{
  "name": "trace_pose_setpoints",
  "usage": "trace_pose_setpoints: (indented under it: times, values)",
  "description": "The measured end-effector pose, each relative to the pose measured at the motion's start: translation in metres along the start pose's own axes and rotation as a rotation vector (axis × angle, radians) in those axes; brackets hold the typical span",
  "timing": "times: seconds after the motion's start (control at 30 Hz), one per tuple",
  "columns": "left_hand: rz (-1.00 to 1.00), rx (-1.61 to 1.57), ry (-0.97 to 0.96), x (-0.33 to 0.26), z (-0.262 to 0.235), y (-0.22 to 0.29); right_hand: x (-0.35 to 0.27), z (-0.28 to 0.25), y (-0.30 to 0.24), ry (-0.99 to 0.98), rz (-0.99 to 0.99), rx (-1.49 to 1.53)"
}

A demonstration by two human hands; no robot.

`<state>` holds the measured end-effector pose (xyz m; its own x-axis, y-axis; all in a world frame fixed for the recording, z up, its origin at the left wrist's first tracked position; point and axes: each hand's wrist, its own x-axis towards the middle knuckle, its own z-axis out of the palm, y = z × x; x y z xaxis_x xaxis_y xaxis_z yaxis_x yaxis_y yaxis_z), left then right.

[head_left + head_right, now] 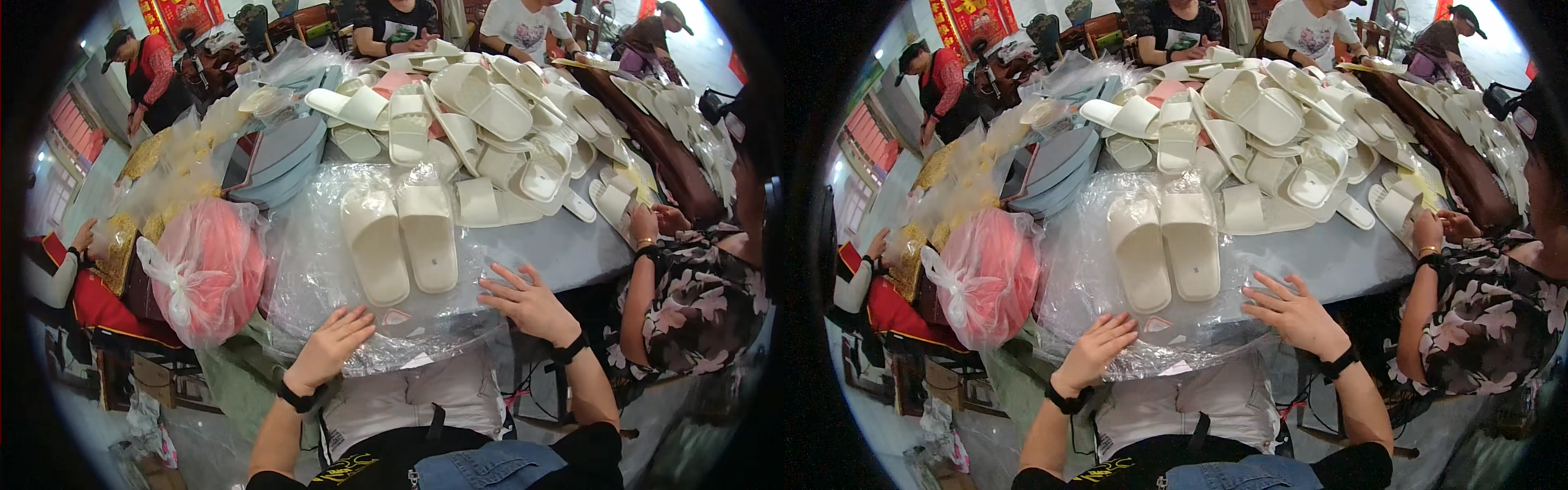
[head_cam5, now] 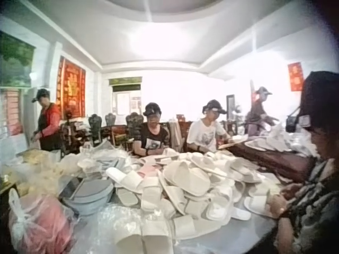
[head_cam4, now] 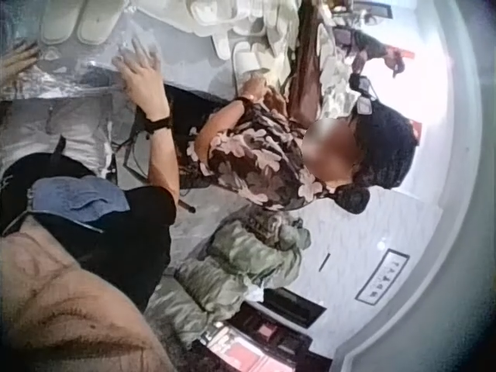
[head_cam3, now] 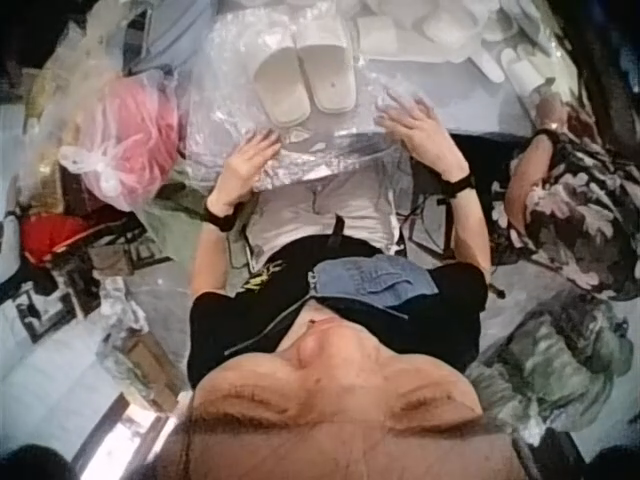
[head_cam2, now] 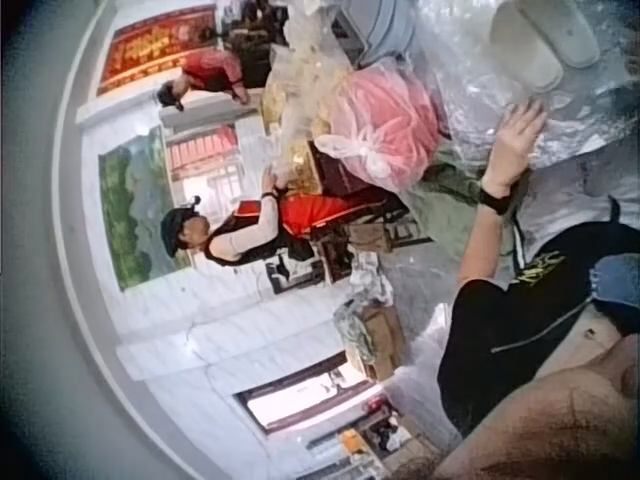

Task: Packing white plastic sandals into a large storage bag.

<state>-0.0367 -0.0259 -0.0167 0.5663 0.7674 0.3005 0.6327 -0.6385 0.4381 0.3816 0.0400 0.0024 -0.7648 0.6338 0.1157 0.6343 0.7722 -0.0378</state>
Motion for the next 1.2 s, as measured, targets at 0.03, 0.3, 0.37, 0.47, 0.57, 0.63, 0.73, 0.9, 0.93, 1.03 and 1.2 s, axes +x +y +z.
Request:
trace_pose_setpoints:
  times: [0.03, 0.3, 0.37, 0.47, 0.57, 0.63, 0.73, 0.9, 0.93, 1.03, 1.2]
  values:
    - [-0.018, -0.047, -0.003, 0.0, -0.003, -0.001, -0.002, 0.004, 0.0, -0.001, -0.003, 0.002]
    - [-0.281, -0.489, 0.122, 0.014, -0.012, -0.004, 0.011, 0.028, -0.001, 0.234, 0.048, 0.457]
    - [-0.358, -0.563, 0.15, 0.014, -0.009, -0.005, 0.024, 0.042, 0.001, 0.434, 0.084, 0.697]
    - [-0.71, -0.5, 0.168, 0.012, -0.005, -0.013, 0.052, 0.036, -0.014, 0.591, 0.344, 0.876]
    - [-0.92, -0.383, 0.266, 0.032, 0.001, 0.003, 0.067, 0.029, -0.014, 0.515, 0.542, 0.869]
    - [-0.412, 0.257, 0.518, 0.043, 0.013, 0.01, 0.076, 0.032, -0.012, 0.49, 0.578, 0.825]
    - [-0.061, 0.396, 0.274, 0.062, 0.02, 0.028, 0.077, 0.037, -0.002, 0.452, 0.645, 0.789]
    - [-0.124, 0.332, 0.052, 0.082, 0.039, 0.038, 0.094, 0.031, 0.005, 0.362, 0.607, 0.608]
    - [-0.186, 0.311, 0.008, 0.087, 0.043, 0.036, 0.096, 0.029, 0.006, 0.454, 0.519, 0.52]
    - [-0.266, 0.271, 0.073, 0.092, 0.047, 0.033, 0.103, -0.002, -0.007, 0.439, 0.45, 0.722]
    - [-0.309, 0.131, 0.345, 0.082, 0.046, 0.032, 0.111, -0.045, -0.061, 0.307, 0.266, 1.302]
